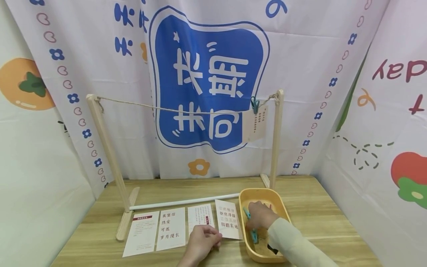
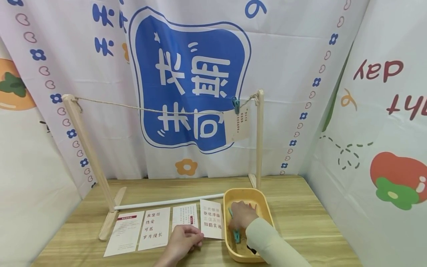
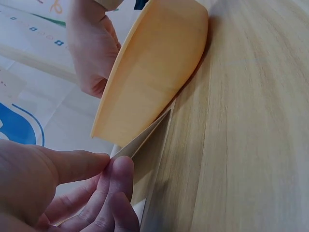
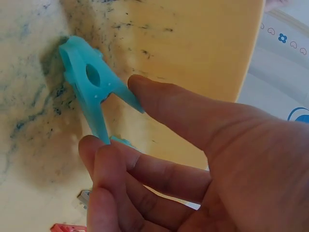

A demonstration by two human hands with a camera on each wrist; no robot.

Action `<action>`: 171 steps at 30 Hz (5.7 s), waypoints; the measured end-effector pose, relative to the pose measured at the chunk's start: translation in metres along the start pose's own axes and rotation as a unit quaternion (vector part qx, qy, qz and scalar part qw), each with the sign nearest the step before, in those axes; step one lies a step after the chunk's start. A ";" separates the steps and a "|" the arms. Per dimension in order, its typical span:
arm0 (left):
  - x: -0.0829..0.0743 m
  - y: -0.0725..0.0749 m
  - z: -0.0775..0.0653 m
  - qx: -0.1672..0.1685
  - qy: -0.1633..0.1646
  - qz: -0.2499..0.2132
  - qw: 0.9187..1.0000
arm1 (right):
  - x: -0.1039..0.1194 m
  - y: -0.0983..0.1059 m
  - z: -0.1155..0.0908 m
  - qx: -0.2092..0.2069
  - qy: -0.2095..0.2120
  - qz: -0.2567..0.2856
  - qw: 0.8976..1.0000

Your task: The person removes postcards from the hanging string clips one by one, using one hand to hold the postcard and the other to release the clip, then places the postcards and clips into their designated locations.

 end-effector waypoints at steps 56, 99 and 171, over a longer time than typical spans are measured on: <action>-0.019 -0.004 0.009 -0.076 -0.045 0.224 0.971 | 0.012 0.010 -0.006 0.001 0.017 0.000 1.000; -0.019 0.026 0.033 -0.069 -0.107 0.179 0.976 | 0.023 0.061 -0.017 -0.073 0.117 0.081 0.987; -0.050 0.028 0.073 -0.069 -0.133 0.131 0.980 | 0.042 0.128 -0.035 -0.170 0.233 0.056 0.956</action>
Point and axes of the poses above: each hand's wrist, its own z-axis towards the middle knuckle, its own y-axis out of the back of the hand, x = y × z, the point moved 2 cm from there along z, towards the middle knuckle, and after that the axes turned 10 degrees about z, right-handed, at the moved point
